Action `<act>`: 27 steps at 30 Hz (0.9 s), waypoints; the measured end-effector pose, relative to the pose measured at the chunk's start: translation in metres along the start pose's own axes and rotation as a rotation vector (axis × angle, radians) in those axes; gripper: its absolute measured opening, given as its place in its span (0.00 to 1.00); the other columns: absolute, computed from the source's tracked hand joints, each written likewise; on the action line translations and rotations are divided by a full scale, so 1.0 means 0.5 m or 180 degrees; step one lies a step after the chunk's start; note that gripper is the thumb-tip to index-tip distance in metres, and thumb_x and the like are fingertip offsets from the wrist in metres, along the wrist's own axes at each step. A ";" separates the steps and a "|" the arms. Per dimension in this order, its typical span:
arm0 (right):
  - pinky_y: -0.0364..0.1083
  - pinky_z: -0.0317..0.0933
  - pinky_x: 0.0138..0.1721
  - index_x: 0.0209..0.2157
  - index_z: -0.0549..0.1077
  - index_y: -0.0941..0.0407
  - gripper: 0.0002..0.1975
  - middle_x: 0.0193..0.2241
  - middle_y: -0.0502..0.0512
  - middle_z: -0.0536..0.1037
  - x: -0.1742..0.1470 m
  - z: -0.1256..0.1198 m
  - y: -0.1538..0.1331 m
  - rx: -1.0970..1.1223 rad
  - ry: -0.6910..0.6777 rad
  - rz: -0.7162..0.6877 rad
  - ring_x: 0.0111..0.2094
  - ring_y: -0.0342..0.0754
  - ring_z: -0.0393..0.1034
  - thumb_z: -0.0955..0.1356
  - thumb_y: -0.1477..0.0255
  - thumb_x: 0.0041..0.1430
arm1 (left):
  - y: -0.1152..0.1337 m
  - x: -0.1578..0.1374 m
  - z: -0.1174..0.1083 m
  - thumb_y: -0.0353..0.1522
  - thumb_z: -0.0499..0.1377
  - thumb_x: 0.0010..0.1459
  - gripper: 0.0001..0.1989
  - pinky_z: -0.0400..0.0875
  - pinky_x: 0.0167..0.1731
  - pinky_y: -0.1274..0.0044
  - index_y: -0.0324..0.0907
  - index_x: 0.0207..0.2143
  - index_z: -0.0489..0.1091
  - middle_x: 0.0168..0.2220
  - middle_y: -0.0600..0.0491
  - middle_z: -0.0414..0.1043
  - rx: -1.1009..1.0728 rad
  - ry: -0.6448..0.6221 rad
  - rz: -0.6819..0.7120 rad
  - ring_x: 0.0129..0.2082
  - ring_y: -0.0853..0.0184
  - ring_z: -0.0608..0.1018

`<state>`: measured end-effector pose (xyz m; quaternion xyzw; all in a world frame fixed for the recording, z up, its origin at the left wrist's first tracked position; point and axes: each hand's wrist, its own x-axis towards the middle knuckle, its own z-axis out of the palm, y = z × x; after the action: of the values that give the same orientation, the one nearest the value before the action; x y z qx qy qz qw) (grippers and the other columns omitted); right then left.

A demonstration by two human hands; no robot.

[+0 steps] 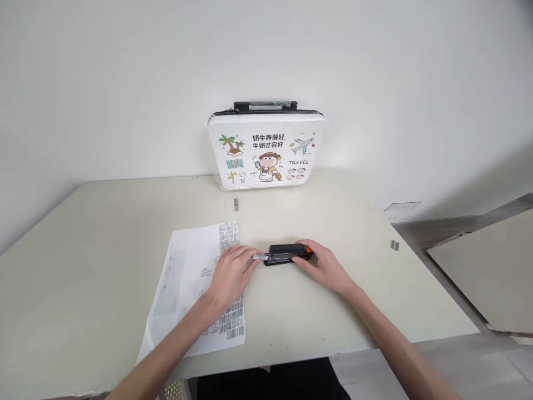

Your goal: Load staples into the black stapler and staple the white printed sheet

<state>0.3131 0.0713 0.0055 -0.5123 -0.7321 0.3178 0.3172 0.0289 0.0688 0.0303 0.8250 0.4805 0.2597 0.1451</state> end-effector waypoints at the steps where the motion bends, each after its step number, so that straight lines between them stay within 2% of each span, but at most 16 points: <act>1: 0.55 0.69 0.49 0.51 0.71 0.50 0.16 0.47 0.57 0.80 0.000 0.000 0.000 0.0004 -0.0003 0.0002 0.45 0.55 0.74 0.66 0.56 0.69 | 0.000 0.001 0.000 0.34 0.57 0.72 0.08 0.72 0.50 0.61 0.48 0.48 0.75 0.45 0.54 0.82 0.0020 -0.0003 -0.0008 0.45 0.59 0.81; 11: 0.53 0.69 0.48 0.50 0.72 0.50 0.16 0.47 0.56 0.80 -0.001 -0.001 -0.002 0.0073 0.0006 0.0029 0.45 0.54 0.74 0.66 0.56 0.69 | 0.001 0.003 0.007 0.37 0.58 0.71 0.10 0.72 0.52 0.60 0.47 0.48 0.77 0.45 0.53 0.83 -0.0072 -0.0093 -0.0085 0.46 0.58 0.81; 17: 0.52 0.70 0.43 0.50 0.73 0.49 0.16 0.44 0.55 0.80 -0.001 -0.003 -0.008 0.0326 -0.0018 0.0172 0.41 0.53 0.73 0.67 0.56 0.67 | -0.040 -0.010 -0.018 0.44 0.59 0.70 0.13 0.74 0.48 0.62 0.47 0.41 0.79 0.41 0.53 0.82 -0.0207 -0.0059 -0.0204 0.43 0.59 0.81; 20: 0.52 0.70 0.42 0.50 0.74 0.50 0.17 0.44 0.55 0.81 0.001 -0.009 -0.008 0.0550 -0.0079 0.0273 0.41 0.53 0.73 0.68 0.55 0.66 | -0.061 -0.010 -0.033 0.45 0.59 0.70 0.14 0.75 0.45 0.65 0.48 0.42 0.79 0.40 0.53 0.82 -0.0521 -0.0307 0.0089 0.41 0.61 0.81; 23: 0.53 0.70 0.45 0.49 0.74 0.51 0.18 0.44 0.55 0.81 0.003 -0.014 -0.003 0.0744 -0.0247 0.0254 0.43 0.54 0.73 0.70 0.54 0.64 | -0.068 0.002 -0.038 0.46 0.60 0.69 0.14 0.74 0.47 0.65 0.49 0.40 0.80 0.38 0.54 0.83 -0.0793 -0.0586 0.0509 0.39 0.62 0.81; 27: 0.54 0.71 0.47 0.49 0.75 0.51 0.19 0.44 0.56 0.81 0.000 -0.015 0.009 0.0759 -0.0401 0.0226 0.44 0.54 0.74 0.71 0.54 0.64 | -0.059 0.037 -0.022 0.49 0.62 0.66 0.15 0.73 0.46 0.67 0.51 0.36 0.81 0.35 0.54 0.82 -0.1027 -0.0932 0.0643 0.36 0.63 0.80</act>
<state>0.3214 0.0736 0.0065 -0.4755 -0.6890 0.4451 0.3178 0.0091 0.0993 0.0304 0.8638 0.3217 0.2239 0.3165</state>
